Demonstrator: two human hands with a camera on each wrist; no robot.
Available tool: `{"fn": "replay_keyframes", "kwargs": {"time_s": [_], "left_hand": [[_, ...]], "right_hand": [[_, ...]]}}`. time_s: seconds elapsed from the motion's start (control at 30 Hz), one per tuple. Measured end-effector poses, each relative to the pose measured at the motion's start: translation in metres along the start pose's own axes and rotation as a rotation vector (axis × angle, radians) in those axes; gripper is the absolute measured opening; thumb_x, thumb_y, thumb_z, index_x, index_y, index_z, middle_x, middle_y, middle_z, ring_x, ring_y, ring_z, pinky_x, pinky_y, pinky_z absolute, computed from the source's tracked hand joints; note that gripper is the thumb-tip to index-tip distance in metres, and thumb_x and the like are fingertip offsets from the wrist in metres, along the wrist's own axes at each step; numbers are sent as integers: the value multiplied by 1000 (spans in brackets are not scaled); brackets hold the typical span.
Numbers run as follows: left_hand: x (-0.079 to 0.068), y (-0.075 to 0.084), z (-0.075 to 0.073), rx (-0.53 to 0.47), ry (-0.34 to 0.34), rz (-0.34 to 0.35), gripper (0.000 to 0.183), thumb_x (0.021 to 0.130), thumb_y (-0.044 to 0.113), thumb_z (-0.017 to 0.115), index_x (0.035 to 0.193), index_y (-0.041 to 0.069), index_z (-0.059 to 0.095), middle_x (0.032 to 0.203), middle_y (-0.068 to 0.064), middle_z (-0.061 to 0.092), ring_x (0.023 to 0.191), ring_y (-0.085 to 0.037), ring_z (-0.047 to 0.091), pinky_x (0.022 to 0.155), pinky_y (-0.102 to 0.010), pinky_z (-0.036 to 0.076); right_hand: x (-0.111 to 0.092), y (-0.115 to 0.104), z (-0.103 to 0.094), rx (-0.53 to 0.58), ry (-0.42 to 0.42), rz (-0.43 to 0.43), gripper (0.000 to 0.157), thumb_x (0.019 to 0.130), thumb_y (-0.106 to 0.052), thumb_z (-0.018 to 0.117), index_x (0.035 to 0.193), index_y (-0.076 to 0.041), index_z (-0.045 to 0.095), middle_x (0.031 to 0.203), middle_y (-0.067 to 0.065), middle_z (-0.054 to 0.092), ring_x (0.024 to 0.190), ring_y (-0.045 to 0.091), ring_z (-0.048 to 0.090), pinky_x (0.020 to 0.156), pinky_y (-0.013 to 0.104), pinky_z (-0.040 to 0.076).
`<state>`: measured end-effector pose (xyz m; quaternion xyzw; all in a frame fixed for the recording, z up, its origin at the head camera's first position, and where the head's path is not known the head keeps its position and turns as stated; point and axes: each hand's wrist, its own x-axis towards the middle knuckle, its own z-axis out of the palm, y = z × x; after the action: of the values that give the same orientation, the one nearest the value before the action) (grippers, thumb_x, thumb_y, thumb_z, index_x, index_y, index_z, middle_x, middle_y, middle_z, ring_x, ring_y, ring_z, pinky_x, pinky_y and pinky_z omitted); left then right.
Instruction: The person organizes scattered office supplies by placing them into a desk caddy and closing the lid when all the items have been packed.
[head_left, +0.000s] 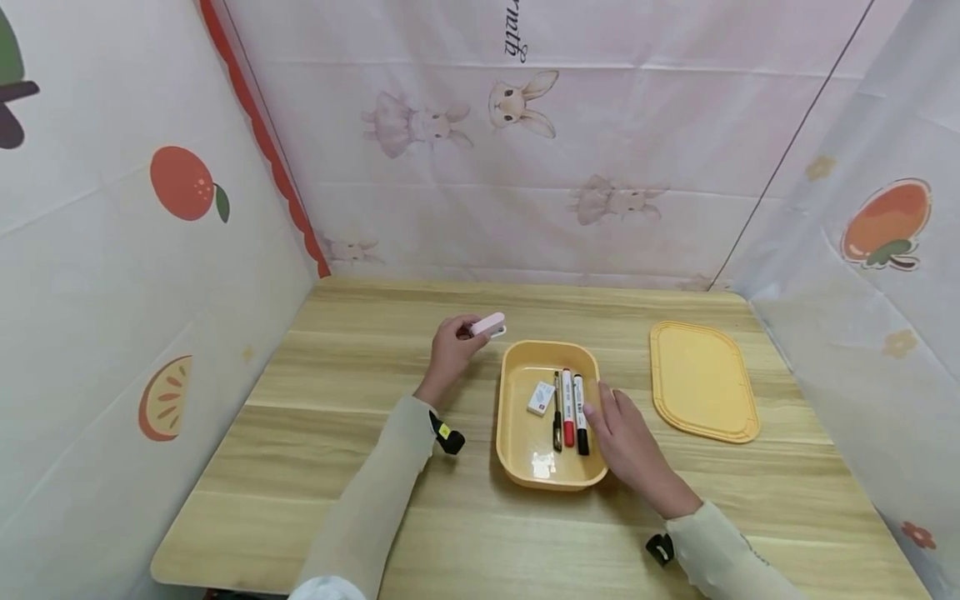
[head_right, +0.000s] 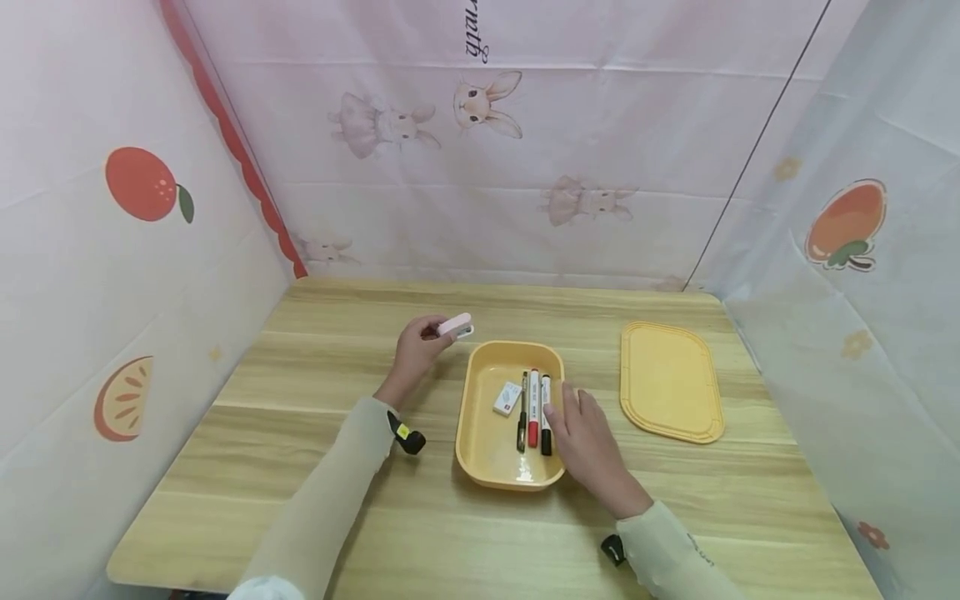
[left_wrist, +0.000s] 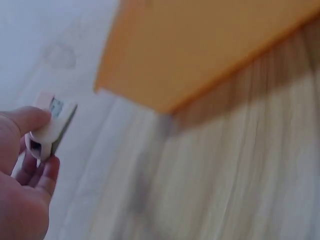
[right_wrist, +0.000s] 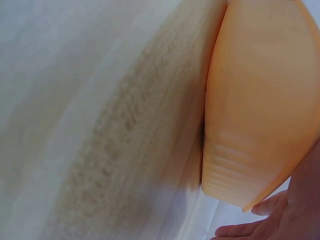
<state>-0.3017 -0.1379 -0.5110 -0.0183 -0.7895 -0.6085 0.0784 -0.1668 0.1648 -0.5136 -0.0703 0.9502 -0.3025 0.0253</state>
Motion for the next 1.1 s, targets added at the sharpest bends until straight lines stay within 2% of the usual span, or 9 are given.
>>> {"fn": "replay_keyframes", "kwargs": {"time_s": [0.27, 0.47, 0.73, 0.9, 1.1], "left_hand": [[-31, 30, 11, -6, 69, 11, 34, 84, 21, 80, 113, 7, 70, 111, -11, 56, 95, -19, 59, 77, -23, 54], [-51, 41, 28, -5, 122, -10, 32, 83, 21, 79, 111, 8, 71, 106, -7, 55, 93, -17, 59, 77, -23, 54], [-70, 53, 55, -16, 175, -80, 29, 85, 16, 76, 111, 9, 67, 108, -6, 53, 93, -16, 57, 77, -23, 54], [-79, 66, 70, 21, 200, -92, 28, 84, 14, 75, 110, 8, 65, 108, -7, 52, 94, -18, 56, 79, -27, 54], [-88, 69, 87, 132, 206, -162, 25, 85, 14, 75, 108, 11, 64, 106, -3, 53, 93, -16, 56, 86, -32, 54]], "right_hand": [[-1, -1, -2, 0, -3, 5, 77, 107, -57, 23, 161, -3, 16, 160, 32, 22, 146, 52, 23, 118, 66, 20], [-2, -1, -2, -7, -12, 13, 75, 107, -55, 24, 161, -3, 16, 160, 32, 21, 146, 52, 22, 118, 66, 20], [-1, 0, 0, -6, -9, 8, 73, 108, -52, 26, 160, -2, 16, 160, 32, 21, 146, 52, 23, 118, 66, 20], [-1, -1, -1, -3, -7, 6, 77, 106, -57, 23, 161, -3, 16, 160, 32, 21, 146, 52, 22, 118, 66, 20], [-1, 0, -1, -10, -20, 16, 80, 105, -60, 21, 161, -3, 14, 161, 32, 20, 147, 51, 22, 118, 66, 20]]}}
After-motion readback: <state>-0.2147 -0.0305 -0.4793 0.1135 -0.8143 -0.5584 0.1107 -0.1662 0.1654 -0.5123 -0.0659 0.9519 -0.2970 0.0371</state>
